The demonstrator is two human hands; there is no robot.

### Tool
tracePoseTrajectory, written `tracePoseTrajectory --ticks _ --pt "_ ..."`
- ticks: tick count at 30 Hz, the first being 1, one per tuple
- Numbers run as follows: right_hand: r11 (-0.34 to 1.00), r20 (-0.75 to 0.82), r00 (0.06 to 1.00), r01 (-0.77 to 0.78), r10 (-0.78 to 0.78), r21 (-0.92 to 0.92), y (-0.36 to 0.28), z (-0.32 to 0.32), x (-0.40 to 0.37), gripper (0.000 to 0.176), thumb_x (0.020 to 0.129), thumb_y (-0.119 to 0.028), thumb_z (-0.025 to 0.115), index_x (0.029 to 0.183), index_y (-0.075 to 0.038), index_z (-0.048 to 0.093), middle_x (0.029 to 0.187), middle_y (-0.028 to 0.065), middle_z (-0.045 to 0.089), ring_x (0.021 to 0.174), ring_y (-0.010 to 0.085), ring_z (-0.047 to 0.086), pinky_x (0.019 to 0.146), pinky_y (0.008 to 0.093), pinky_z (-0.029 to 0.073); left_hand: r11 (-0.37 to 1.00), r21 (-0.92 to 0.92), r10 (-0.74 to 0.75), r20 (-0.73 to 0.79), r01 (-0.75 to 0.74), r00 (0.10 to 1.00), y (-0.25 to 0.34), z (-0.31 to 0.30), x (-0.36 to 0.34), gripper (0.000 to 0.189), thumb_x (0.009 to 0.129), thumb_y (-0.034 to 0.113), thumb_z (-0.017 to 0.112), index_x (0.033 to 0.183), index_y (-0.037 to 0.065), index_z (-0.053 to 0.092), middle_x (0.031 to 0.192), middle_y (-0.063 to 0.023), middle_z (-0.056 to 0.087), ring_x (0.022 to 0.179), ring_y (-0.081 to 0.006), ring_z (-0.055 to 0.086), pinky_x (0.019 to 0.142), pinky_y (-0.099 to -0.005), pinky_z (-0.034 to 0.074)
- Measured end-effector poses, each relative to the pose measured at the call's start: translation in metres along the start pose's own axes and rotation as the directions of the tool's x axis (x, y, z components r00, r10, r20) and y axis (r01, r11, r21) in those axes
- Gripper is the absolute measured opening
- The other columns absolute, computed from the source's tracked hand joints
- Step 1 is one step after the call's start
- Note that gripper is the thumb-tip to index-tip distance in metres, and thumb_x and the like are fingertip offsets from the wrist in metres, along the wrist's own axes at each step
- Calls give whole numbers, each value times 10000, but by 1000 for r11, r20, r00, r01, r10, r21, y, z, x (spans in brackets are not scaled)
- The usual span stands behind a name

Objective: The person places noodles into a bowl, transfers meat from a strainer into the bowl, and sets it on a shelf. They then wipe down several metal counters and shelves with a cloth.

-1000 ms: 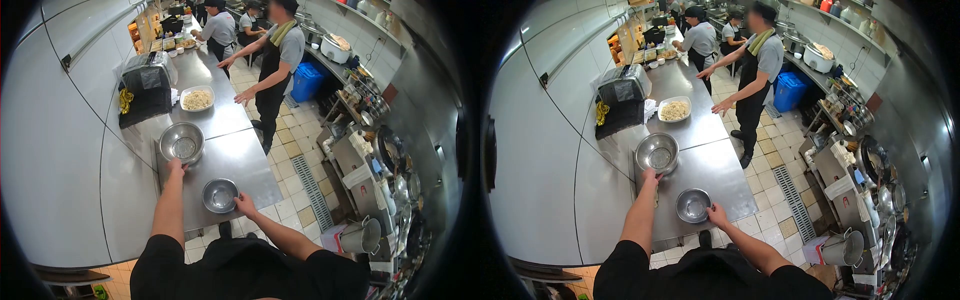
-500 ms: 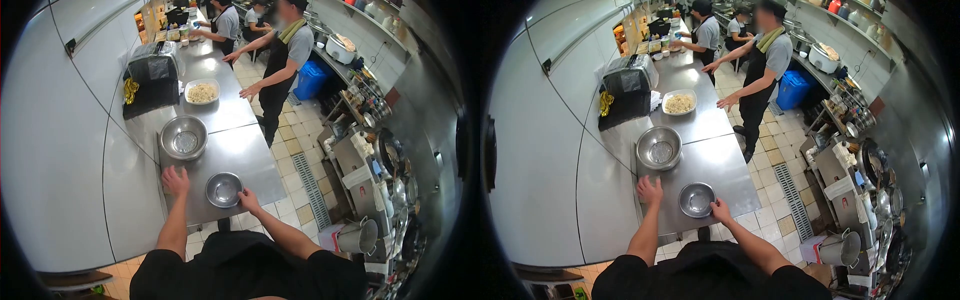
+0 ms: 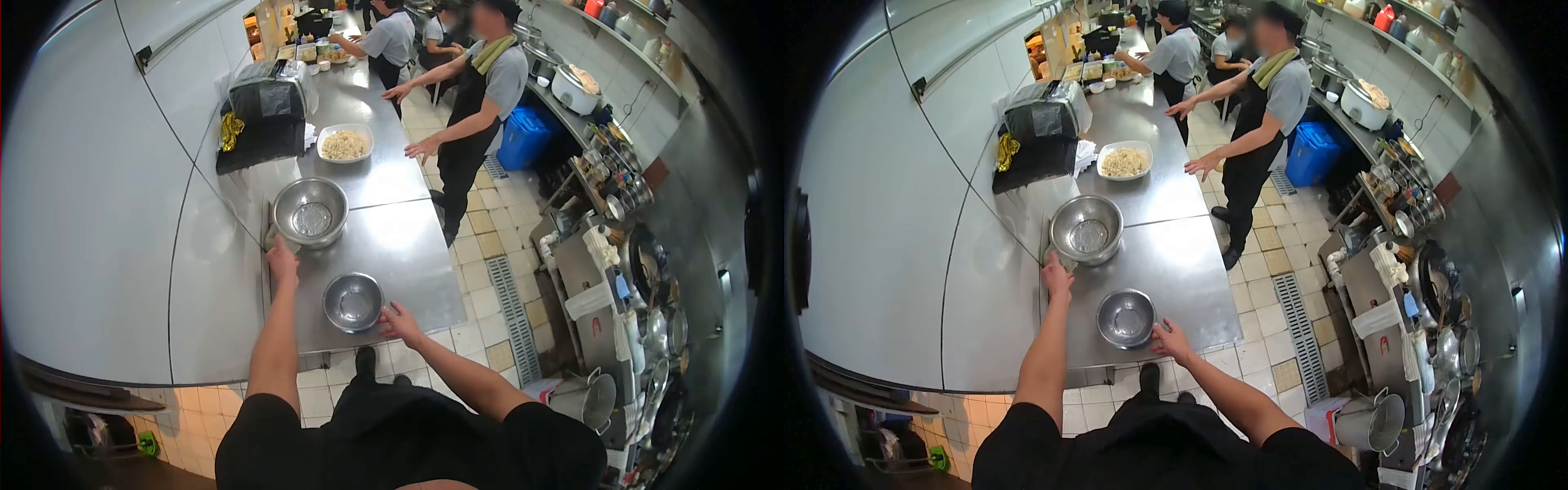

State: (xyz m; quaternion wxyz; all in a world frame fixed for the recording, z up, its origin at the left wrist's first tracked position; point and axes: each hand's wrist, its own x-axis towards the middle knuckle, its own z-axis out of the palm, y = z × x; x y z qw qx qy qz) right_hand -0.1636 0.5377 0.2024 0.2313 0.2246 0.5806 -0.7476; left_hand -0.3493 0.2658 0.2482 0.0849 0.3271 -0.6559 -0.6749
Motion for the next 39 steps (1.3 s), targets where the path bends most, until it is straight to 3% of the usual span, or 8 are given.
tracePoseTrajectory --ticks 5,10,13,17,22,27,32,39 --pt "1000 112 993 -22 22 -1 -2 9 3 707 831 -348 521 1347 -81 118 975 121 569 648 196 598 557 279 486 923 -184 -272 310 339 911 18 33 8 751 744 540 527 1181 -47 357 1247 -170 367 915 -297 522 721 -375 445" --pt "993 99 994 -32 43 -112 -11 9 -3 651 851 -360 482 1342 -92 149 1067 134 546 711 219 611 610 289 493 987 60 149 -51 -146 988 -9 15 16 593 787 407 535 1138 -43 372 1168 -196 383 923 -291 484 770 -360 405" --pt "977 26 977 209 -210 46 1 -32 -31 574 851 -343 483 1299 -63 260 995 141 574 652 187 603 574 252 477 804 105 588 -284 -585 757 -12 5 -43 415 813 251 530 1082 -36 399 993 -145 443 852 -257 449 782 -334 374" --pt "946 -349 906 300 -240 127 31 -114 -89 365 863 -294 452 1156 -75 448 890 122 595 604 179 592 529 236 471 693 -86 713 224 -715 664 -28 -12 -169 275 824 140 510 1043 0 419 924 -98 441 805 -164 439 730 -290 381" --pt "842 -671 734 291 108 454 200 -223 -186 528 821 -422 437 1232 -98 360 1120 145 501 885 263 531 724 370 432 682 -27 211 964 -731 162 -77 -18 -284 238 810 238 517 888 25 587 826 -137 611 752 -253 588 681 -321 453" --pt "253 -514 416 538 750 804 499 -177 -398 598 803 -468 448 1289 -160 282 1208 98 418 1053 308 422 819 454 380 528 31 -473 841 -849 -263 -224 -29 -266 385 781 397 505 910 49 608 860 -145 611 795 -283 577 708 -370 442" --pt "364 -464 -82 743 882 562 546 -29 -566 563 814 -439 445 1271 -139 310 1218 107 409 1064 301 420 831 437 383 -86 -168 -901 434 -982 5 -288 -92 -176 416 749 428 510 875 53 638 924 -183 594 863 -321 564 732 -393 438" --pt "742 -381 -658 658 649 128 487 100 -718 517 828 -399 441 1246 -109 350 1233 120 397 1080 292 417 848 414 386 -6 -348 -892 426 -937 -153 -361 -124 -125 397 722 361 490 833 7 632 905 -206 591 854 -359 558 739 -417 446"
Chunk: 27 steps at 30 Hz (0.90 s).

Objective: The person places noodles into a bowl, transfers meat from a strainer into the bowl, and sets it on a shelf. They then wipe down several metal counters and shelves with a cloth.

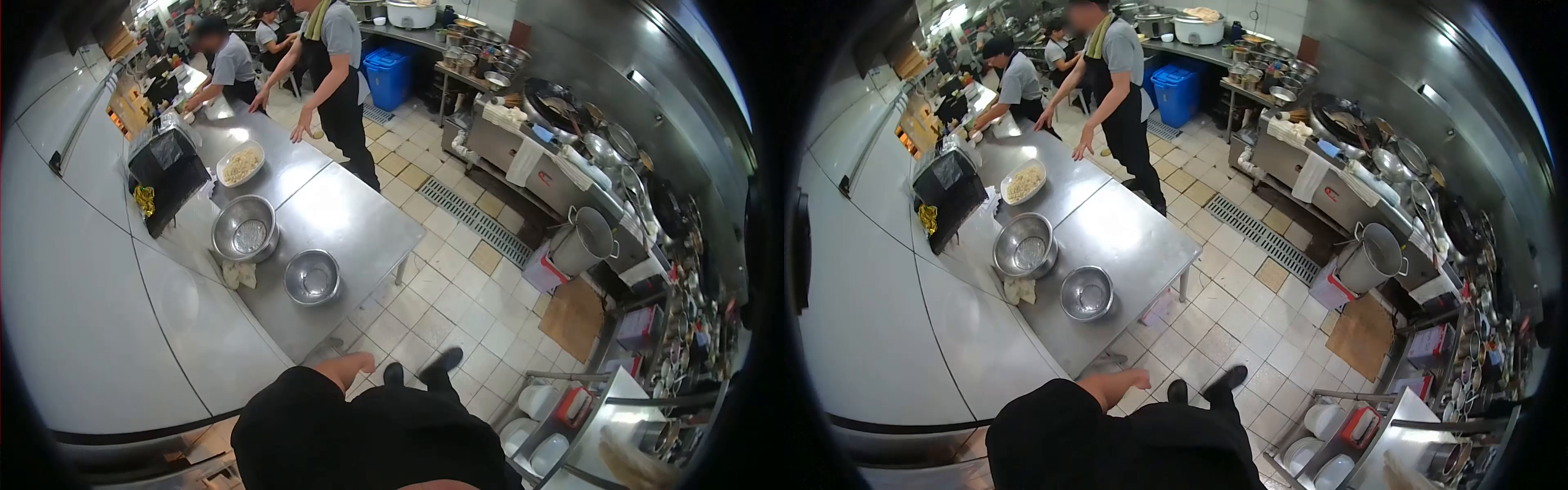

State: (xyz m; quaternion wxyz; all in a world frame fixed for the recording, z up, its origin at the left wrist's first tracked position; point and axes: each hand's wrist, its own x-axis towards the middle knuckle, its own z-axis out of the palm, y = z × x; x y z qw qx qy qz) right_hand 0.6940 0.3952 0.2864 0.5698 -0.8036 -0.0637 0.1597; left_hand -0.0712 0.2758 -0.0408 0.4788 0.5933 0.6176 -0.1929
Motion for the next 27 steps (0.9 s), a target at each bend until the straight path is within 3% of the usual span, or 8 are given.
tracePoseTrajectory --ticks 5,8,13,18,19,20,23,27 --pt "937 -97 935 346 -340 54 -92 -81 -7 486 838 -371 438 1228 -88 379 1244 129 388 1091 285 415 860 397 388 972 -145 131 -326 -187 936 52 -58 8 353 709 328 491 760 10 635 796 -213 595 787 -365 569 722 -429 448" --pt "871 -112 873 484 -474 82 -132 -109 -13 468 844 -354 436 1218 -75 396 1251 134 382 1098 281 414 868 387 389 893 -413 0 -396 -177 918 87 -81 -15 357 715 321 475 721 -2 627 777 -209 595 773 -354 572 709 -428 450" --pt "780 -48 796 601 -603 177 -157 -133 -4 440 855 -325 433 1200 -54 424 1261 143 373 1109 274 412 880 370 391 949 -233 66 -513 -213 856 109 -50 -18 377 723 332 467 736 -9 628 813 -213 594 794 -364 565 724 -430 445" --pt "730 172 725 590 -667 344 -140 -147 30 414 865 -297 430 1183 -33 453 1272 152 364 1120 267 411 892 354 393 986 -129 40 -415 -102 909 107 24 -33 419 760 361 449 775 -19 624 885 -215 588 844 -372 551 756 -433 433" --pt "765 177 870 288 -461 576 -174 -140 -64 471 865 -274 422 1258 -22 358 1334 154 283 1183 272 345 964 377 331 986 -152 -1 -392 -64 920 112 31 -45 425 772 363 438 800 -20 621 893 -214 586 851 -372 549 762 -432 431" --pt "750 276 852 185 -444 635 -173 -137 -59 473 865 -274 419 1257 -17 353 1326 155 293 1175 274 353 960 381 335 985 -173 -42 -371 -25 928 121 32 -56 432 785 364 427 825 -21 619 901 -213 585 857 -372 547 768 -431 429" --pt "687 556 726 -161 -404 709 -113 -110 -35 481 867 -275 413 1257 -2 339 1302 158 321 1152 281 376 949 392 350 958 -232 -30 -668 -169 744 186 -11 -84 400 807 365 421 824 0 584 843 -212 578 831 -372 544 738 -441 425" --pt "583 815 454 -573 -360 577 -32 -92 -10 490 867 -280 408 1253 10 327 1270 160 356 1120 288 405 932 405 368 770 60 177 -977 -635 121 370 -123 -143 246 820 269 496 810 33 569 799 -156 557 791 -325 517 683 -390 409"
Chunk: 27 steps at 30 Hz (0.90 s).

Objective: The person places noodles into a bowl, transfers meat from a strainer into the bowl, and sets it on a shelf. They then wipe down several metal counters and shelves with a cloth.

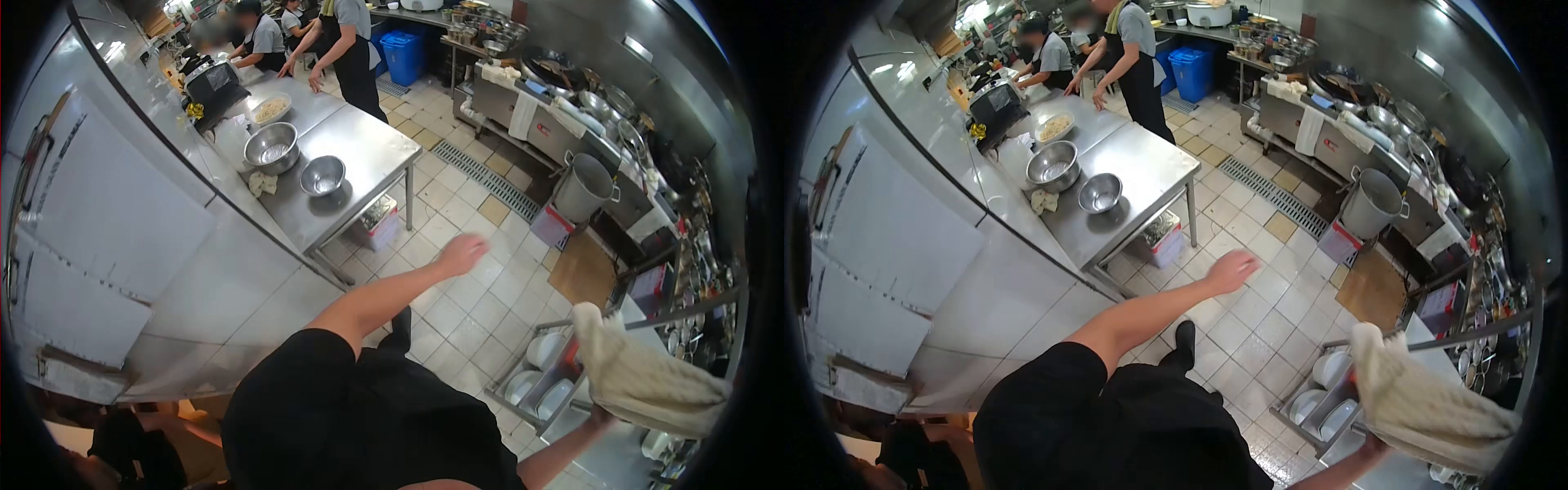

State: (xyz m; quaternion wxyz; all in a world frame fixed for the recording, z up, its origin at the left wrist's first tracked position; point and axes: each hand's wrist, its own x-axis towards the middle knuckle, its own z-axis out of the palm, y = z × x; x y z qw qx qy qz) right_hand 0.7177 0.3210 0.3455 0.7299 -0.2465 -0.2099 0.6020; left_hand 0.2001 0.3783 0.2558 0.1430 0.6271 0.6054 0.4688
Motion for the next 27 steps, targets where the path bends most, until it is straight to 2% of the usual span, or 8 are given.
tracePoseTrajectory --ticks 5,7,10,15,21,23,24,27 --pt "998 46 998 -38 40 -44 38 43 -18 489 861 -301 419 1238 1 341 1225 155 388 1073 286 435 903 412 388 741 -282 576 -199 -610 793 281 34 49 111 781 150 557 797 41 564 828 -104 562 802 -274 518 699 -344 416" --pt "995 64 998 15 -9 -98 49 68 -28 489 858 -309 424 1232 -3 347 1207 153 401 1055 285 446 891 415 397 582 -572 608 -168 -579 776 353 58 19 194 829 221 512 804 39 575 845 -107 570 829 -265 521 732 -329 413" --pt "969 102 989 123 -103 -214 60 98 -46 489 855 -322 430 1223 -9 355 1180 149 420 1027 284 464 874 420 409 484 -874 445 203 -44 872 380 101 -34 368 888 338 401 1013 8 503 995 -108 532 962 -204 487 846 -300 361" --pt "842 160 953 301 -256 -447 62 118 -65 490 849 -343 442 1208 -18 369 1134 144 453 981 282 493 845 427 429 466 -884 161 49 -32 986 394 99 -66 355 906 215 352 1166 -26 363 1074 -150 464 1015 -223 443 915 -303 306" --pt "940 87 990 134 -112 -313 40 69 8 450 855 -391 404 1129 -34 426 1061 138 483 944 275 505 825 408 446 715 -699 400 380 -24 834 309 65 -115 330 848 166 448 1134 4 471 1033 -158 553 930 -251 540 811 -322 404" --pt "962 61 998 -3 20 -271 45 15 57 442 853 -419 378 1090 -53 451 1042 119 490 943 276 497 841 435 425 883 -442 262 747 160 611 237 63 -134 268 836 227 479 1027 59 563 927 -121 600 849 -243 570 754 -320 433" --pt "979 186 977 -67 103 -190 55 -22 74 439 848 -431 370 1071 -64 463 1033 107 493 942 274 494 852 458 411 922 -366 203 738 128 644 202 55 -142 237 827 254 493 952 81 595 862 -114 610 789 -245 582 706 -319 446" --pt "996 -155 985 65 -74 -63 74 -18 61 510 809 -485 384 1100 -73 462 1070 103 496 1025 278 458 916 490 341 968 36 -202 702 250 683 40 46 -198 267 808 260 497 980 70 569 912 -123 602 842 -297 564 725 -358 445"
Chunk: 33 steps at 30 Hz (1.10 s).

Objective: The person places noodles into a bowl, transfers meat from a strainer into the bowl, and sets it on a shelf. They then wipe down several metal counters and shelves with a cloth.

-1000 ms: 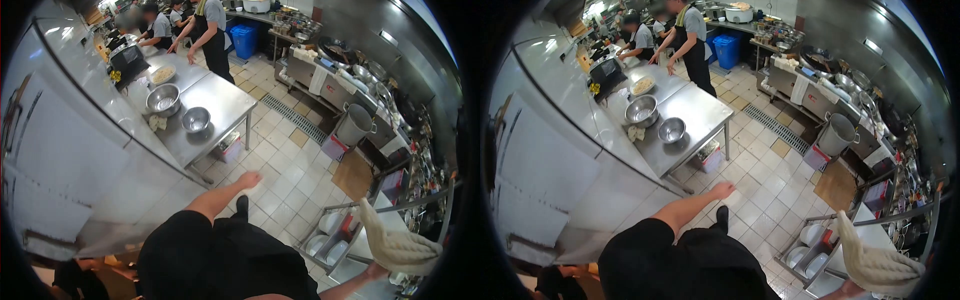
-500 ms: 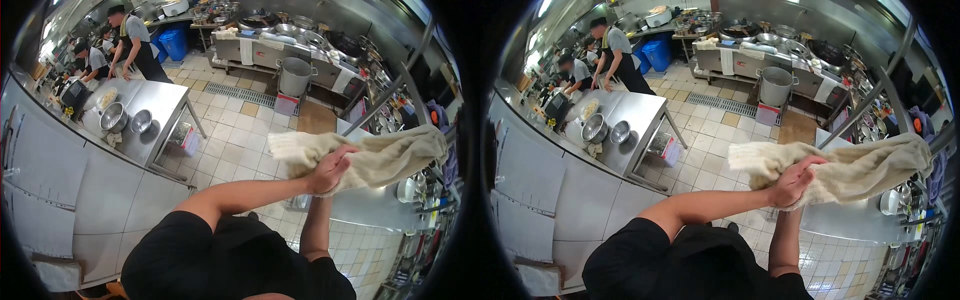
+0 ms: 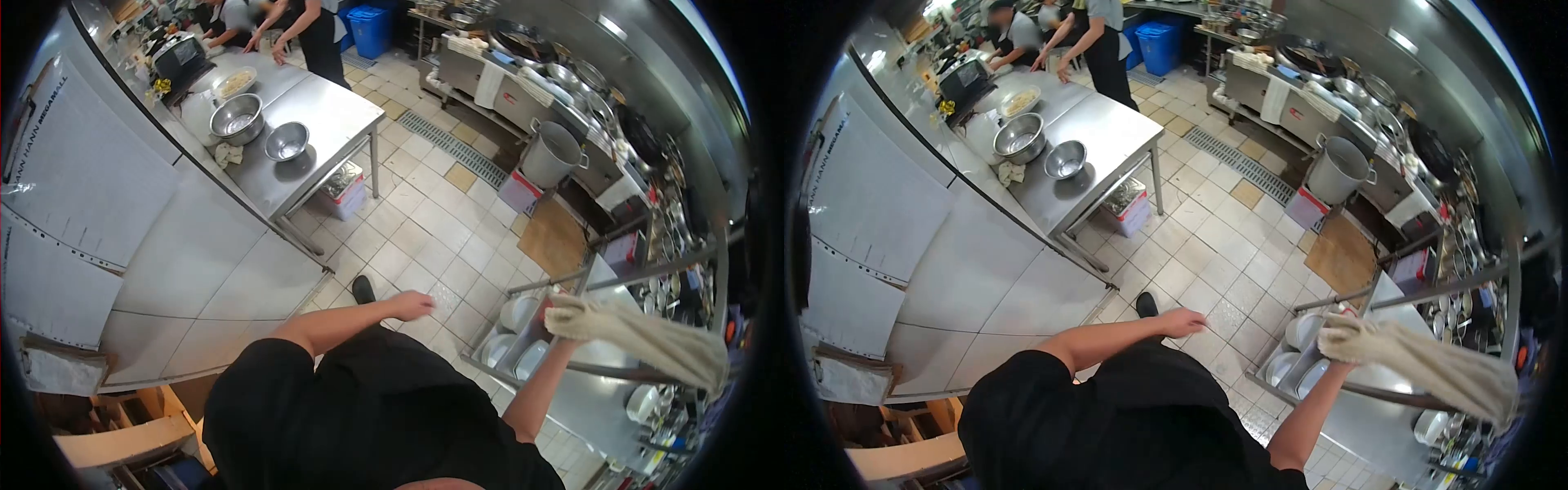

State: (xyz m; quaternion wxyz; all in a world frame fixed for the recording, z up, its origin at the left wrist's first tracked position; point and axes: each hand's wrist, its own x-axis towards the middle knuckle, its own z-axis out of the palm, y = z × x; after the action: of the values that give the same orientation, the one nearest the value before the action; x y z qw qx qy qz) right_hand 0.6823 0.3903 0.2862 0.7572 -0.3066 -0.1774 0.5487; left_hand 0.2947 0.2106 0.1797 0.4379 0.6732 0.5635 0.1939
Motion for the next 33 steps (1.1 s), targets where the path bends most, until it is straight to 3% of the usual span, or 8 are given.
tracePoseTrajectory --ticks 2,3,4,10,19,22,25,33 --pt "992 -238 968 98 -78 76 11 13 -10 559 783 -521 393 1119 -79 460 1095 101 498 1081 281 434 958 511 294 972 -42 -237 -194 233 952 -108 0 -33 306 780 292 500 956 55 579 919 -141 597 872 -284 562 743 -357 445" --pt "995 -235 969 86 -71 53 15 17 -15 573 777 -517 409 1129 -68 456 1112 106 498 1082 284 441 949 503 314 815 568 125 19 -114 992 -181 -4 -45 284 766 241 474 927 31 578 957 -152 584 900 -319 546 769 -391 442" --pt "997 -229 971 72 -62 35 22 19 -16 587 771 -513 425 1138 -56 451 1130 112 497 1083 287 448 939 495 334 883 -55 -464 -248 466 850 -160 -34 -75 302 761 221 460 921 -1 589 982 -175 577 923 -324 544 786 -390 439" --pt "549 -149 778 280 -610 -788 60 1 17 359 778 -170 527 1078 20 473 1059 162 536 869 281 561 797 434 467 396 -151 -905 -231 906 358 -310 -95 -185 346 683 231 510 883 -34 606 991 -260 544 936 -353 540 824 -377 428" --pt "554 -245 662 305 -708 -774 93 -70 73 365 686 -179 658 976 0 529 923 158 582 812 253 588 581 389 522 671 -219 -736 -306 708 603 -358 -141 -147 338 712 321 477 826 39 623 891 -192 592 860 -351 559 748 -404 446" --pt "-94 160 398 180 -904 -979 64 -171 115 379 745 -199 612 1060 -10 516 1000 124 577 842 214 564 691 382 472 715 -271 -697 -209 644 686 -345 -149 -115 342 721 327 462 797 33 618 843 -179 602 840 -349 561 723 -404 449" --pt "94 -66 448 41 -892 -995 72 -113 92 397 750 -243 582 1071 -22 508 1008 113 569 851 216 553 691 384 463 830 -200 -558 -263 521 787 -354 -148 -98 235 733 272 534 757 53 618 682 -68 609 562 -190 565 555 -328 458" --pt "297 -324 577 -144 -750 -944 117 -68 95 457 764 -358 502 1103 -51 486 1028 85 548 876 220 526 690 389 439 718 -80 -696 -117 692 709 -343 -178 -127 344 717 321 453 752 20 615 733 -167 604 724 -342 571 677 -399 450"
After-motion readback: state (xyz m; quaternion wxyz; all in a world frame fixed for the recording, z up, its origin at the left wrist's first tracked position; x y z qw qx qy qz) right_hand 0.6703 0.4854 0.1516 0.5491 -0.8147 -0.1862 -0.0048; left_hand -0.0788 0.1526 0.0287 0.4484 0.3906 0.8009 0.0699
